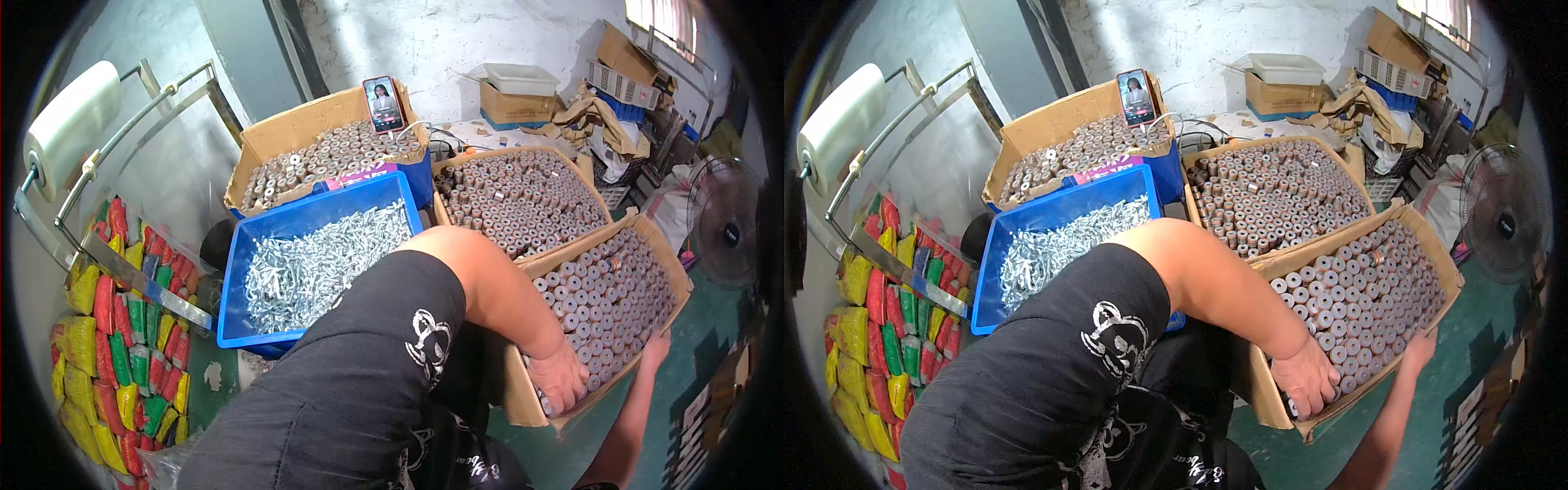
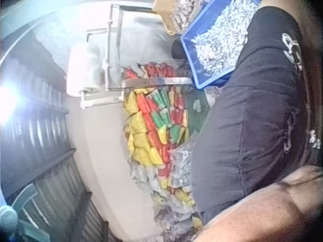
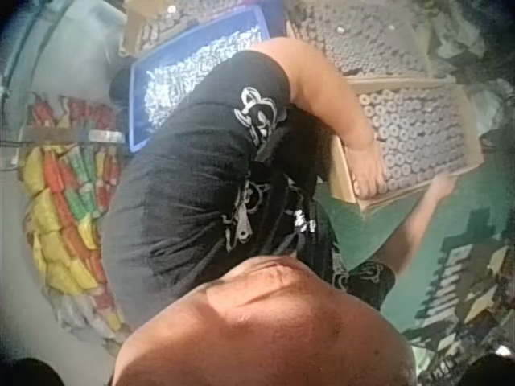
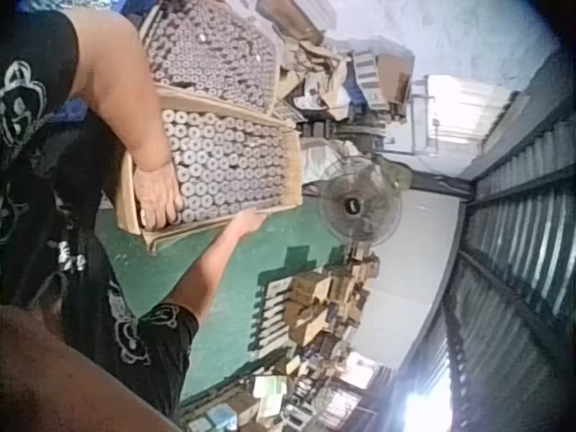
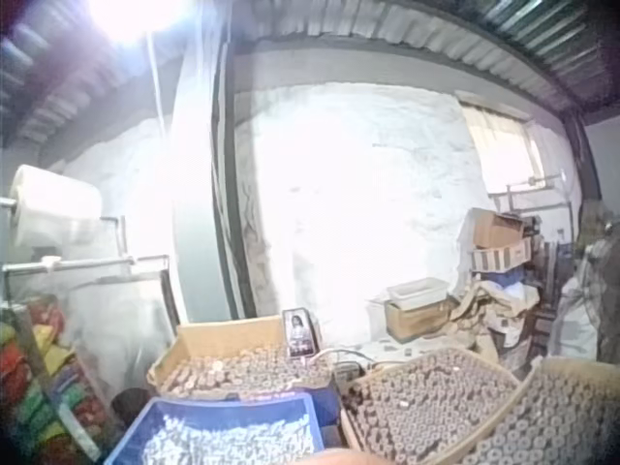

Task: The person picks small screws from a blue tray and inserts them by hand into circular metal components, which are arranged in cardboard boxes.

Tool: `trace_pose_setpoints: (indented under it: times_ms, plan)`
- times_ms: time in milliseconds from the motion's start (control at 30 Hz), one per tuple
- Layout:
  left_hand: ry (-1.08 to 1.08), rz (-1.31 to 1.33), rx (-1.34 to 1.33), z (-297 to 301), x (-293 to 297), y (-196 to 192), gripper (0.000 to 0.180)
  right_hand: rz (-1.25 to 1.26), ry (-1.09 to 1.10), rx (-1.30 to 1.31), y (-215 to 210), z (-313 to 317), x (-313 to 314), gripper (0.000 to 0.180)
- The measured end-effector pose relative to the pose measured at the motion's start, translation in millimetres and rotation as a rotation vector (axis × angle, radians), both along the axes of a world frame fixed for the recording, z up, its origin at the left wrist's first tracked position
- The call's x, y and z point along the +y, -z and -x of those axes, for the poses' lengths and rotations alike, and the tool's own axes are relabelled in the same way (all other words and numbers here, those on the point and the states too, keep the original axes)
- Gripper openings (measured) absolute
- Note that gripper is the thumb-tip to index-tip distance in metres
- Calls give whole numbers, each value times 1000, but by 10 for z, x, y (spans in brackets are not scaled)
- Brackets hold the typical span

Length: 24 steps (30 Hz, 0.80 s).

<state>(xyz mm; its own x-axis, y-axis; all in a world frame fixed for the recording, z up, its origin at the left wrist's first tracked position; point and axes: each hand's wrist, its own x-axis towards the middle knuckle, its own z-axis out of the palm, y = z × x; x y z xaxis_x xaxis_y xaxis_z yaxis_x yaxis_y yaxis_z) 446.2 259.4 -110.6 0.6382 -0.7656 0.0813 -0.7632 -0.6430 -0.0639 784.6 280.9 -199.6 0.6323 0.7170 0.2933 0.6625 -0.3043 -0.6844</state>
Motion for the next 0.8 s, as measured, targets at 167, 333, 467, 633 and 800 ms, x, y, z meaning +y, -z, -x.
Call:
trace_pose_setpoints:
  times_ms: [167,333,467,633,800]
  plan:
    - [40,69,-129,15,-44,46,33,-6,-7,-2,-42,48,-8,44]
    - [-103,85,-209,147,-23,182,37,-16,55,3,-41,75,-16,47]
    - [-136,49,-222,124,-51,252,41,-10,56,13,-44,70,-51,49]
    - [-56,185,-272,91,-17,381,37,56,68,-37,-132,157,-31,50]
    - [-104,154,-227,91,-39,322,30,-62,-2,48,-95,103,-44,48]
